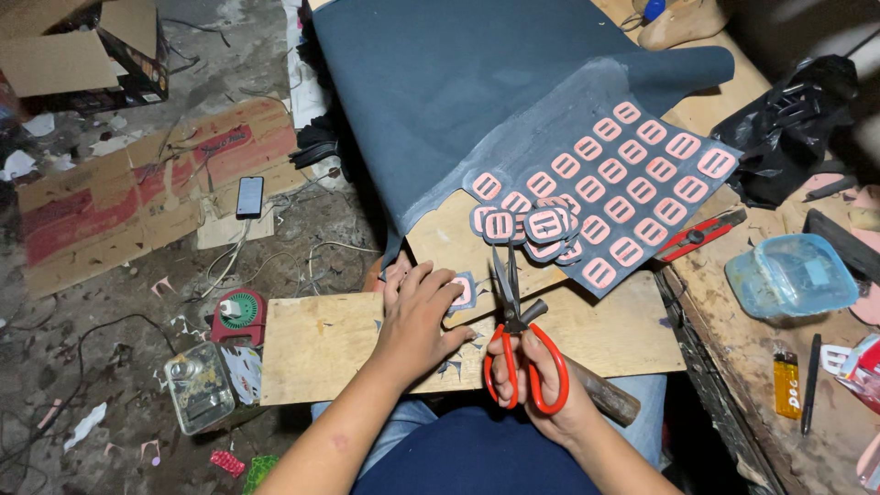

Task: The person uses red-handled scissors to cut out small rectangular pieces from a dark sheet of material. The cut pieces are placed on a wooden board, and the person continues cutting more pieces from the sheet.

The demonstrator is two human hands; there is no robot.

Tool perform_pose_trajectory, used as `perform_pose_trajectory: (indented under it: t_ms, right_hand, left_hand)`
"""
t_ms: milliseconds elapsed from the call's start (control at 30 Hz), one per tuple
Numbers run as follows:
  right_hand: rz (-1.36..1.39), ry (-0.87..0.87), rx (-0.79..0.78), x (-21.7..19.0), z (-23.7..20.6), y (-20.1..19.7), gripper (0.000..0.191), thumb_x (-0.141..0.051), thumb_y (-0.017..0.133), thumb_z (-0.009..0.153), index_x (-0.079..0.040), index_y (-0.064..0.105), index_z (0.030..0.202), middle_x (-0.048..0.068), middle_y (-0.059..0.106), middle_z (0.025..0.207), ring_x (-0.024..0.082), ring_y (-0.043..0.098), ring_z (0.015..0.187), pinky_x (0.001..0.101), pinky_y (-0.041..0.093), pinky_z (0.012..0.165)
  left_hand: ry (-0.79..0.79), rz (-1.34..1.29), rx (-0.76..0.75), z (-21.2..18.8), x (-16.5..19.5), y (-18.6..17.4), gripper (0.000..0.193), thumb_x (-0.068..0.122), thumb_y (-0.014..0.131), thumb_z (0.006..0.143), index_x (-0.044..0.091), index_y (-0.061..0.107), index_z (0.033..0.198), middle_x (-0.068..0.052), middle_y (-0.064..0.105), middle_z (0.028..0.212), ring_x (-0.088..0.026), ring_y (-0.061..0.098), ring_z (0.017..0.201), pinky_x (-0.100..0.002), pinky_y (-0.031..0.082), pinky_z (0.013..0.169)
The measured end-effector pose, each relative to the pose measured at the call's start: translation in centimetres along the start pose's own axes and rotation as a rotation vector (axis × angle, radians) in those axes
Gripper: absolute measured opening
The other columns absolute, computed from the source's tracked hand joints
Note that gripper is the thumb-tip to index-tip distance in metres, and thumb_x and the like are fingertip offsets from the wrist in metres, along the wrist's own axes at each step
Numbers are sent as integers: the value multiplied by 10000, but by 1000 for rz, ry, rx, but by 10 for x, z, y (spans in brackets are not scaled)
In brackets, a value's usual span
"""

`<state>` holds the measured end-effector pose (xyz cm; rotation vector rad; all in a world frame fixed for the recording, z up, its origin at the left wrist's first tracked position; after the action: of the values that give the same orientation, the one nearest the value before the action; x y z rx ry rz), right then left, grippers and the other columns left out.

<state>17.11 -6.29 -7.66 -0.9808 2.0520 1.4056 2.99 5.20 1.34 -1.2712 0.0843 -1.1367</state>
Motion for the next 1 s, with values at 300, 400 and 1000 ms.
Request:
perform_pose_trajectory:
  t_ms: [300,400,1000]
  right_hand:
    - [-113,-1,196,-6,3,-2,364,-269,623,960,39,623,1154,102,656,867,176,622,689,322,543,639]
    - [-137,-32,216,-13,2,1,351,-229,645,919,22,602,1160,105,681,916,178,668,739,320,558,647]
    - [-335,-210,376,-35,-10,0,434,-66,711,837,26,565,1236,115,699,948,171,684,767,320,571,711]
  left_hand:
    - [149,-43,87,-20,20,-17,323,65,749,778,73,696,1096,-76,673,1190,-280,629,1154,-439,424,1017]
    - [176,-165,96,-23,34,-21,299,37,747,785,73,717,1080,-105,676,1179,-308,653,1078,-416,493,931]
    - [-678,-1370,-288,-35,4,53,224,113,680,936,-13,673,1121,-52,746,1008,-107,689,904,-254,547,850]
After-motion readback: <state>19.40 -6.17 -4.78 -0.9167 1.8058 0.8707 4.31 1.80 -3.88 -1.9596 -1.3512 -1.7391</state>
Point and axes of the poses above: each hand's wrist, its own z-axis towards the middle knuckle, its own y-axis out of the palm, x = y × z, the point moved 7 cm from there along z, towards the middle knuckle
